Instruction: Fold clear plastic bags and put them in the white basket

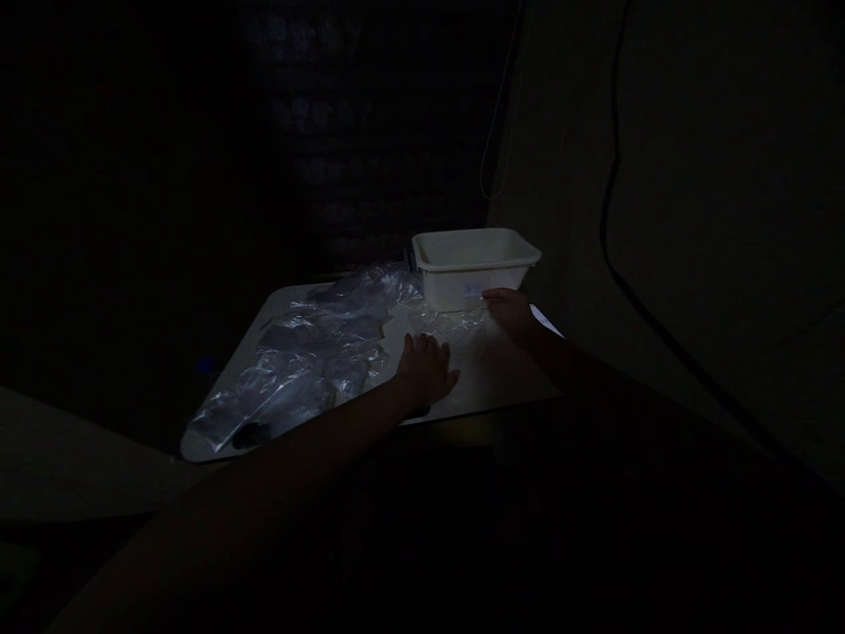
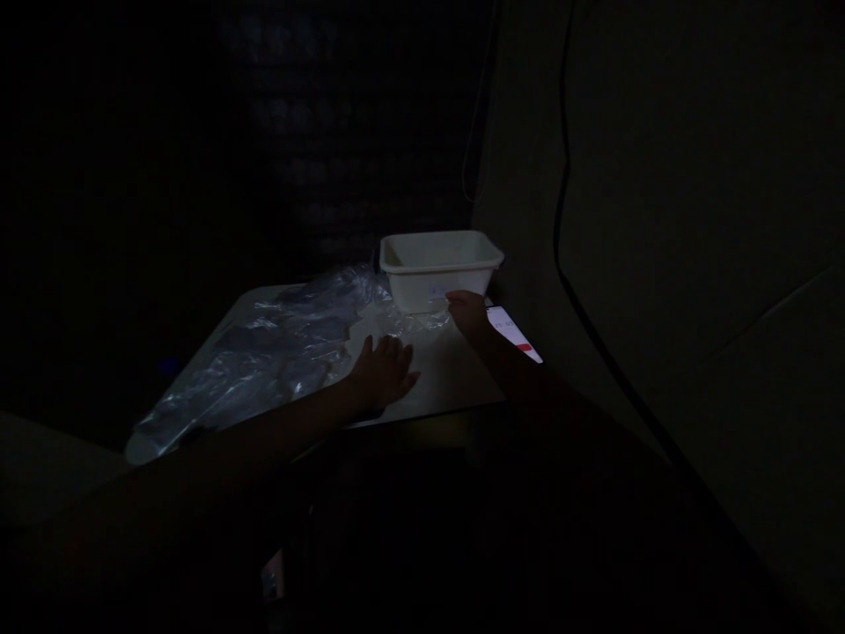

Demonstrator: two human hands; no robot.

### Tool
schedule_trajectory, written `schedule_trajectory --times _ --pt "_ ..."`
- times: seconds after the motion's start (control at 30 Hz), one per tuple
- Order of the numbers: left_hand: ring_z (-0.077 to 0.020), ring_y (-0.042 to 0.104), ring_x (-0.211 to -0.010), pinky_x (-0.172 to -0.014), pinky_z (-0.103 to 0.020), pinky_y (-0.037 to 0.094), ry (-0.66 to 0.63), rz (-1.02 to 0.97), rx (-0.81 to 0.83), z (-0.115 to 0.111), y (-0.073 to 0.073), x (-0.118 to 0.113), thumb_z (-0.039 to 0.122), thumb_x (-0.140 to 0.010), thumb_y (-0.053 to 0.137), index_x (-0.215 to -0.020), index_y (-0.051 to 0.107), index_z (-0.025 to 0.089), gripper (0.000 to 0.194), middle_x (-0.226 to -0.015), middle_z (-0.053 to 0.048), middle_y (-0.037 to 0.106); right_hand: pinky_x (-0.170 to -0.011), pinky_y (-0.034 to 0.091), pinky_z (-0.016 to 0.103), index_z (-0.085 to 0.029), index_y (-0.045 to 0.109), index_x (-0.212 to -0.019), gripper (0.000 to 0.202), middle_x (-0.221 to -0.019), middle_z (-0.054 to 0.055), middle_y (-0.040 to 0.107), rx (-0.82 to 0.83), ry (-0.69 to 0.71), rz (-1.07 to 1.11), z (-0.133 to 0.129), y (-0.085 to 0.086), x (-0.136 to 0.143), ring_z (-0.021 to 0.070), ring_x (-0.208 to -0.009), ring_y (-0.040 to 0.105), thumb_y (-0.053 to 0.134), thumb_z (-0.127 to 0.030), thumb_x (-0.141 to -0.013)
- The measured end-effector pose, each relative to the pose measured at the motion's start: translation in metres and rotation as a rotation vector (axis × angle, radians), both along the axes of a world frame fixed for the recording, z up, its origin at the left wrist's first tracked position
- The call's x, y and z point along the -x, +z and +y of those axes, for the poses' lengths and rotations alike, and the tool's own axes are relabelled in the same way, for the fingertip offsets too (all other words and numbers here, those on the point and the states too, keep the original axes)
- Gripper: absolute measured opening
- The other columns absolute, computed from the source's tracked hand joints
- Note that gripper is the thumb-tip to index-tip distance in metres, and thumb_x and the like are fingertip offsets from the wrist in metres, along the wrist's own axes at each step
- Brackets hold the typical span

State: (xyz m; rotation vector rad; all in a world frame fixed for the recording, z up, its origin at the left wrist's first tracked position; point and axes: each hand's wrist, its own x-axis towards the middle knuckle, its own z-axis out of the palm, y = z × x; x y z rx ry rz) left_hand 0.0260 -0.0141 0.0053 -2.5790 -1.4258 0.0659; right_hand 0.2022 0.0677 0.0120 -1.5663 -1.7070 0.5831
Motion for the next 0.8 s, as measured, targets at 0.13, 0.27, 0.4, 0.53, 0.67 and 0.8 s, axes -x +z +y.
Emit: schedule_trajectory --times 0.13,0.27,0.4,0.53,0.67,0.8 --pt "-0.0316 0.028 -0.11 -0.086 -0.051 0.011 0.048 -0.007 -0.032 0.0 0.002 0.002 0.055 -0.073 0.02 -0.113 0.038 0.011 0.062 -0.115 -0.018 0.041 -0.076 0.036 0.03 -0.009 0.058 -0.088 0.032 -0.092 0.012 0.057 -0.067 -0.07 -0.275 -0.012 0.002 -0.001 0.02 -0.087 0.049 0.037 -0.014 -0.065" --pt "-0.031 0.029 -0.109 -0.087 -0.05 0.012 0.041 -0.029 -0.057 0.003 0.002 0.006 0.053 -0.075 0.016 -0.108 0.043 0.011 0.06 -0.115 -0.017 0.041 -0.073 0.034 0.031 -0.014 0.059 -0.089 0.032 -0.09 0.01 0.056 -0.148 -0.018 -0.717 -0.023 0.004 0.0 0.0204 -0.083 0.048 0.037 -0.015 -0.066" --pt "-0.0321 0.027 -0.11 -0.086 -0.05 0.013 0.029 -0.022 -0.049 0.005 -0.002 0.01 0.052 -0.075 0.018 -0.112 0.04 0.012 0.059 -0.12 -0.016 0.036 -0.068 0.032 0.028 -0.017 0.054 -0.099 0.037 -0.091 0.009 0.053 -0.173 0.212 -0.897 -0.025 0.002 0.008 0.0181 -0.082 0.047 0.033 -0.013 -0.069" --pt "-0.0299 0.029 -0.109 -0.088 -0.048 0.013 -0.002 -0.035 -0.059 0.0 -0.005 0.011 0.052 -0.075 0.019 -0.115 0.036 0.013 0.058 -0.119 -0.015 0.036 -0.067 0.03 0.03 -0.023 0.051 -0.104 0.037 -0.095 0.01 0.05 -0.193 0.383 -1.025 -0.026 -0.002 0.023 0.0212 -0.087 0.043 0.032 -0.015 -0.072" --pt "-0.0302 0.028 -0.109 -0.087 -0.048 0.014 0.03 -0.045 -0.058 -0.004 -0.002 0.01 0.05 -0.076 0.018 -0.114 0.037 0.012 0.057 -0.122 -0.016 0.033 -0.066 0.03 0.034 -0.02 0.053 -0.1 0.034 -0.095 0.014 0.049 -0.116 0.266 -1.078 -0.026 -0.003 0.032 0.0241 -0.087 0.043 0.03 -0.02 -0.076" --pt "-0.0317 0.027 -0.11 -0.086 -0.049 0.014 0.113 -0.04 -0.033 0.001 0.002 0.013 0.052 -0.075 0.016 -0.112 0.039 0.011 0.059 -0.124 -0.017 0.029 -0.065 0.031 0.034 -0.017 0.05 -0.104 0.035 -0.094 0.015 0.049 -0.089 0.169 -1.09 -0.024 -0.005 0.028 0.0243 -0.086 0.044 0.029 -0.019 -0.077"
